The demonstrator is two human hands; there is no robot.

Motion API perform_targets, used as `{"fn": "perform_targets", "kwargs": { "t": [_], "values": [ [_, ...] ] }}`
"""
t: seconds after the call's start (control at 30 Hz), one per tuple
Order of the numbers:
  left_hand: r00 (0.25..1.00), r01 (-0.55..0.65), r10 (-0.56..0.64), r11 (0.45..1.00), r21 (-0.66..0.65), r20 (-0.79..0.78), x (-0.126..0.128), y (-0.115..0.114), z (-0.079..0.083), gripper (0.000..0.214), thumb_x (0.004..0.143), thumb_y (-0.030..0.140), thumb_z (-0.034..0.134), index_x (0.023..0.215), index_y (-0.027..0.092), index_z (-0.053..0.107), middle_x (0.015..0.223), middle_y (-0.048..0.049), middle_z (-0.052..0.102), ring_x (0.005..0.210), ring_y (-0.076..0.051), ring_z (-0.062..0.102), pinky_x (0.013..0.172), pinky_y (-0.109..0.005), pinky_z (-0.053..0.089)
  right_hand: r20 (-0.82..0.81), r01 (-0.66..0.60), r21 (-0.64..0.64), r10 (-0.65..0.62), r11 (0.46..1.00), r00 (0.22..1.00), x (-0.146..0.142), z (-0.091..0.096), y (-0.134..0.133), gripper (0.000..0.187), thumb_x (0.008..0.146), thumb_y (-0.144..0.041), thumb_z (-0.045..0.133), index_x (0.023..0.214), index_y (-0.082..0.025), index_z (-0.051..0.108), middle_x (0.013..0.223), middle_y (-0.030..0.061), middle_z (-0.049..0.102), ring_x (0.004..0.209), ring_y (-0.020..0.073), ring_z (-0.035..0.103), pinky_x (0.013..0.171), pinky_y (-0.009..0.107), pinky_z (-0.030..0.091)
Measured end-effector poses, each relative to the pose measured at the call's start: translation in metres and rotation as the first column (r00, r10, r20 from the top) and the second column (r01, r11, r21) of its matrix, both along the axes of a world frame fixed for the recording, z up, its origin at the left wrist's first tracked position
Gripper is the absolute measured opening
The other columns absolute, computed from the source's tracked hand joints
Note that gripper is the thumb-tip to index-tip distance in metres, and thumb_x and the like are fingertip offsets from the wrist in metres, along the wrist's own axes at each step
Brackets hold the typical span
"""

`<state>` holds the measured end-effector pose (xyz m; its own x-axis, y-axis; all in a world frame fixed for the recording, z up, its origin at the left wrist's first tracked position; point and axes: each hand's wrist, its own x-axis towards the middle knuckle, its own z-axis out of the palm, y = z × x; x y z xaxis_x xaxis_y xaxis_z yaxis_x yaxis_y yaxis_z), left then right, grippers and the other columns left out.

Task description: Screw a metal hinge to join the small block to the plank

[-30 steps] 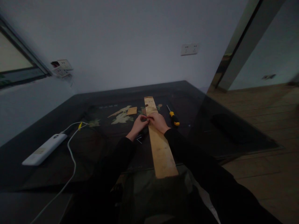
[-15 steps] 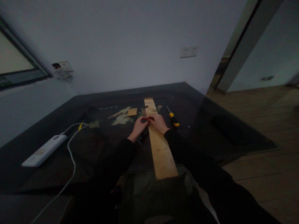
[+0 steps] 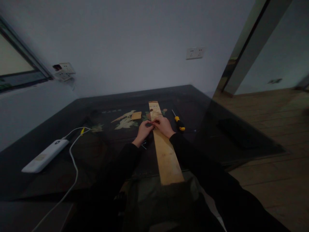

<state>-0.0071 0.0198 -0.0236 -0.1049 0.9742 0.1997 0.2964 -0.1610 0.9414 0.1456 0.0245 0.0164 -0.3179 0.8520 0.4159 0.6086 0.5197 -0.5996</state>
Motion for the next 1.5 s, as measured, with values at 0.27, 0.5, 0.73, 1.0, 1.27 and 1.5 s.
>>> {"fn": "perform_targets", "kwargs": {
  "t": [0.27,0.5,0.73,1.0,1.27,1.5],
  "values": [
    [0.997,0.054,-0.051,0.997,-0.052,0.055,0.000,0.001,0.002,0.019,0.066,0.026,0.070,0.081,0.016,0.065,0.065,0.0008,0.064,0.056,-0.013,0.058,0.054,-0.021,0.042,0.016,-0.010,0.007,0.010,1.000,1.000,0.000,-0.002,0.002,0.015,0.086,-0.025,0.061,0.094,-0.021,0.074,0.092,0.0043,0.072,0.084,0.0168,0.063,0.075,0.025,0.044],
    [1.000,0.028,-0.028,0.999,-0.046,0.014,0.000,0.001,0.001,0.018,0.067,0.023,0.069,0.083,0.015,0.066,0.067,0.0003,0.065,0.056,-0.012,0.057,0.054,-0.022,0.042,0.001,-0.001,-0.001,0.001,1.000,1.000,0.000,-0.004,0.002,0.015,0.086,-0.023,0.062,0.093,-0.021,0.074,0.092,0.0047,0.073,0.085,0.0172,0.063,0.075,0.026,0.044],
    [0.999,0.039,-0.038,0.999,-0.022,0.009,0.000,0.002,0.000,0.016,0.068,0.026,0.069,0.081,0.016,0.064,0.069,-0.0002,0.065,0.059,-0.013,0.059,0.057,-0.023,0.045,-0.058,-0.040,0.023,0.041,0.999,0.997,0.003,0.002,0.003,0.016,0.085,-0.023,0.062,0.096,-0.018,0.073,0.091,0.0051,0.072,0.083,0.0162,0.062,0.075,0.026,0.044],
    [0.997,0.057,-0.054,0.997,-0.056,0.056,0.001,-0.003,0.004,0.019,0.069,0.030,0.072,0.080,0.017,0.064,0.070,-0.0011,0.066,0.060,-0.014,0.061,0.058,-0.023,0.045,0.117,0.317,0.163,-0.337,0.934,0.934,0.079,0.013,-0.004,0.029,0.086,-0.031,0.060,0.111,-0.017,0.067,0.105,0.0138,0.063,0.102,0.0274,0.055,0.087,0.038,0.044],
    [0.998,0.038,-0.035,0.997,-0.061,0.042,0.001,-0.004,0.005,0.018,0.069,0.028,0.073,0.080,0.017,0.064,0.068,-0.0003,0.065,0.058,-0.013,0.060,0.056,-0.022,0.043,0.447,0.437,-0.023,-0.382,0.899,0.809,0.095,-0.016,-0.013,0.067,0.084,-0.045,0.062,0.145,-0.026,0.042,0.119,0.0200,0.053,0.107,0.0340,0.055,0.084,0.044,0.045],
    [0.999,0.038,-0.038,0.998,-0.040,0.017,0.001,-0.004,0.006,0.015,0.070,0.027,0.072,0.079,0.017,0.064,0.068,-0.0003,0.065,0.059,-0.014,0.060,0.056,-0.022,0.042,0.438,0.440,-0.008,-0.392,0.898,0.809,0.091,-0.014,-0.011,0.056,0.090,-0.031,0.052,0.145,-0.030,0.042,0.116,0.0188,0.056,0.103,0.0338,0.059,0.082,0.044,0.046]
  ]
}}
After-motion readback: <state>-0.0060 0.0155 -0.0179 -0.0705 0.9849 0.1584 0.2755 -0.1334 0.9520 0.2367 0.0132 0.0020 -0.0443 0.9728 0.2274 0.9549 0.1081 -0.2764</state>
